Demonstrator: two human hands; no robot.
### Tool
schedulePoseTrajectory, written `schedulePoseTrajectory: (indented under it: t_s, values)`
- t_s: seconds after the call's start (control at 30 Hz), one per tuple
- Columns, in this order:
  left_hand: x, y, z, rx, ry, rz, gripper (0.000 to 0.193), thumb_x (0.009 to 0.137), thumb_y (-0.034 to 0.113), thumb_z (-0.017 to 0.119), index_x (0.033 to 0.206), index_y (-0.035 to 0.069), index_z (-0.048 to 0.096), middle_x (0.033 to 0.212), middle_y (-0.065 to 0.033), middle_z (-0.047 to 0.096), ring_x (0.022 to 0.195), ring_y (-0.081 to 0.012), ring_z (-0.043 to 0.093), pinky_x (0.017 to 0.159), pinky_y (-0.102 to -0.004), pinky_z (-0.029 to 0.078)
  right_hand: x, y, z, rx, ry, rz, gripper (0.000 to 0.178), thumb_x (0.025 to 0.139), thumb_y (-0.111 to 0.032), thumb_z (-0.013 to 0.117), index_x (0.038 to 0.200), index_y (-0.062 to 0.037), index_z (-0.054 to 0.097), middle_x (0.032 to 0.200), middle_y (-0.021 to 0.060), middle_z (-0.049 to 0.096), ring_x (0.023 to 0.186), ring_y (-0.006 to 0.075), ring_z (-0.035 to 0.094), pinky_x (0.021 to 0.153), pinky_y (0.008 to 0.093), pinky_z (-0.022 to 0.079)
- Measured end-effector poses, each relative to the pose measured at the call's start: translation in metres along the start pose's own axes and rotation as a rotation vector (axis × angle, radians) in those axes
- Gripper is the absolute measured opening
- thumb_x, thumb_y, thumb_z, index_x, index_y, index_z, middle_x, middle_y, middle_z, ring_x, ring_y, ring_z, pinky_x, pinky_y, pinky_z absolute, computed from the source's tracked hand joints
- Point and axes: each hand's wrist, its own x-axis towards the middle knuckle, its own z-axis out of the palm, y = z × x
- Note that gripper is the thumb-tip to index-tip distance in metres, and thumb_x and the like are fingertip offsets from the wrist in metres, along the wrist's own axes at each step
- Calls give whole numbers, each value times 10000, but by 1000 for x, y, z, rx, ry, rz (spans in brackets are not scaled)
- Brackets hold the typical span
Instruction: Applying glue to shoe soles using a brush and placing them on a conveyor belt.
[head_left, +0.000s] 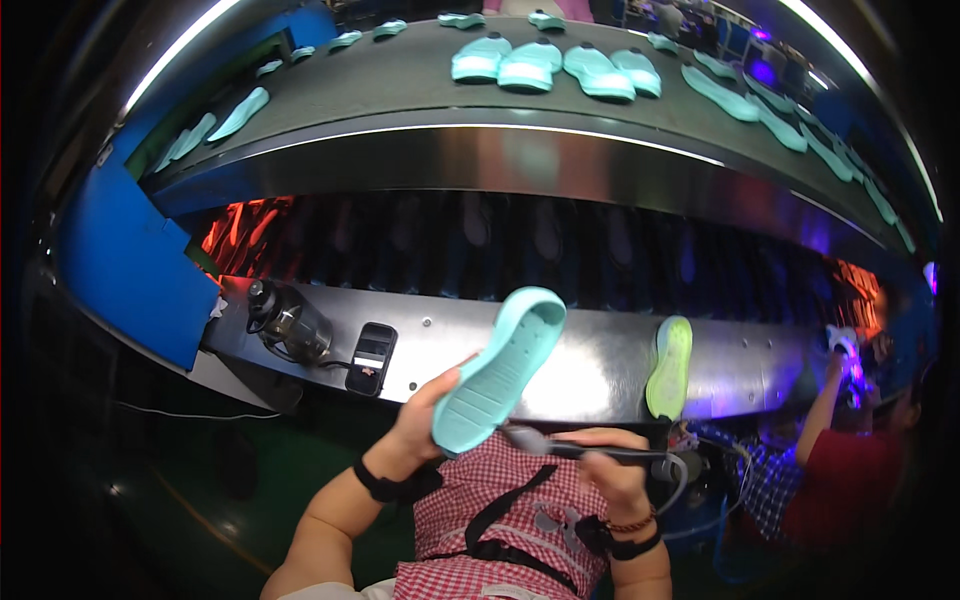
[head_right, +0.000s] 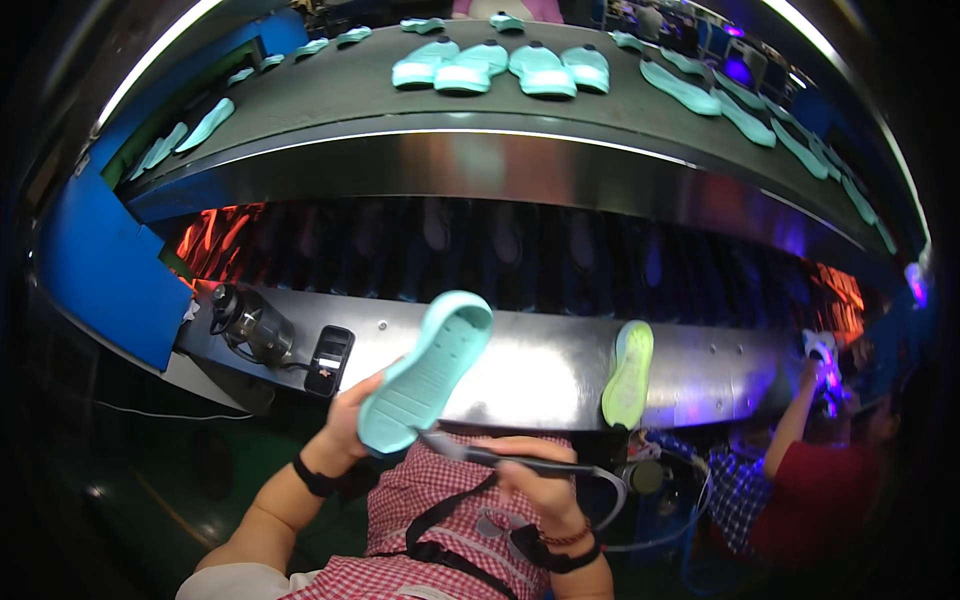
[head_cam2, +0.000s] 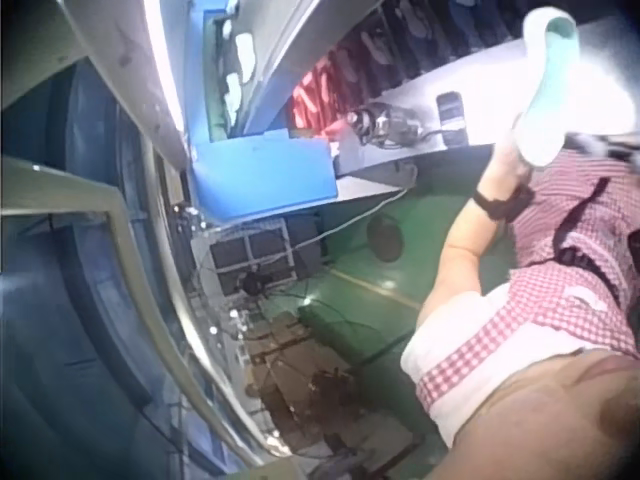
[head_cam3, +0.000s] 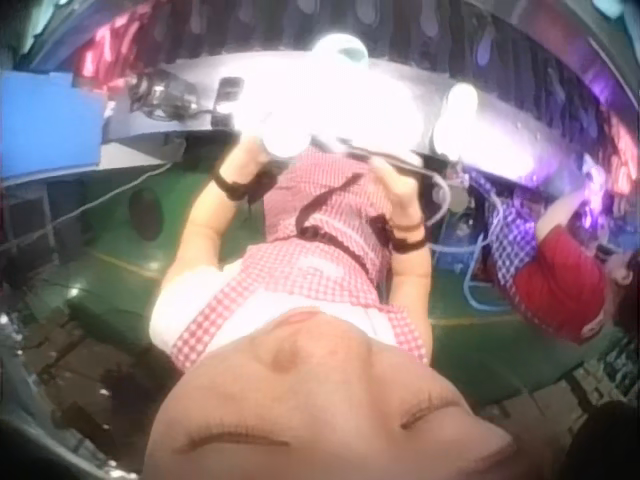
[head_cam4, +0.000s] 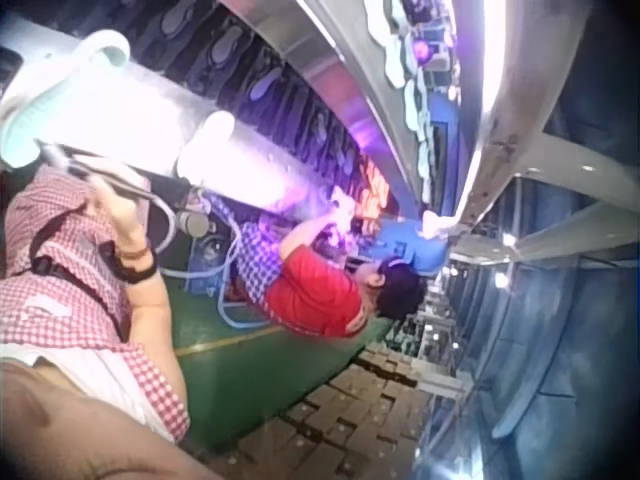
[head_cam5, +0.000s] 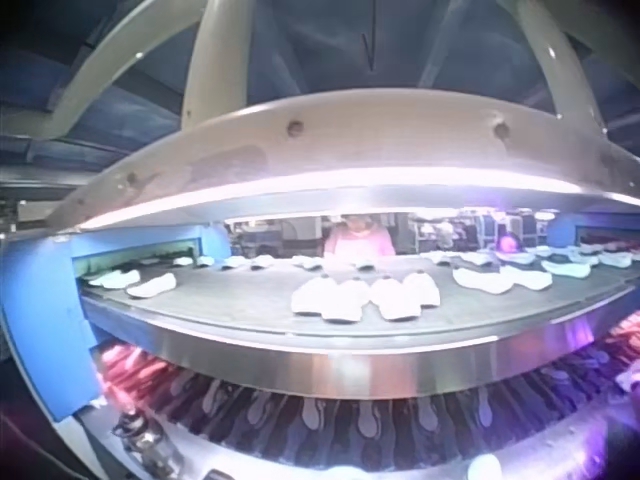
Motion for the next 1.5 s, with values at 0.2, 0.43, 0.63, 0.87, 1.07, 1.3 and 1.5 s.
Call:
schedulePoseTrajectory:
  t_s: [0.2,0.43,0.63,0.87,1.07,1.3,1.5]
  values:
    - [7,156,16,249,-166,512,540,902,342,241,1196,-75,419,1012,-248,571,871,-390,583,829,-464,463,-3,3,-41,305,218,-200,236,858,-83,486,1048,55,506,1060,286,558,407,107,449,387,205,363]
    - [117,299,2,-594,416,935,721,837,452,405,1379,48,157,1433,-135,193,1331,-289,161,1067,-447,154,-5,31,-40,353,290,-31,206,848,-62,503,1024,40,533,1033,248,581,517,148,532,496,243,451]
    - [201,242,44,1741,660,865,745,758,394,575,1354,66,271,1364,-221,292,1245,-354,329,1000,-412,308,-4,42,-42,426,414,-8,261,782,58,536,1038,106,522,1030,230,575,812,214,598,742,291,495]
    - [224,254,46,1766,571,794,508,748,343,628,1144,59,484,1174,-222,459,1092,-358,465,914,-410,382,-9,45,-49,366,509,59,244,740,101,573,981,64,554,982,201,597,855,226,607,752,271,499]
    - [194,245,32,1631,423,1425,273,743,249,657,874,29,563,1037,-161,509,870,-278,519,836,-337,393,-13,43,-53,347,508,-13,184,741,65,580,924,55,582,939,177,616,852,234,598,800,316,466]
    - [88,184,14,126,79,534,253,771,51,460,1012,-20,479,907,-90,575,799,-182,565,846,-411,461,-17,31,-61,367,506,-42,190,736,86,568,925,84,588,928,185,618,874,235,595,836,317,454]
    - [32,62,-44,-208,-164,275,834,792,635,396,1301,-19,311,1080,-220,534,901,-348,571,795,-507,466,-13,24,-63,408,468,-81,177,747,80,546,918,82,593,920,193,620,876,250,601,855,339,452]
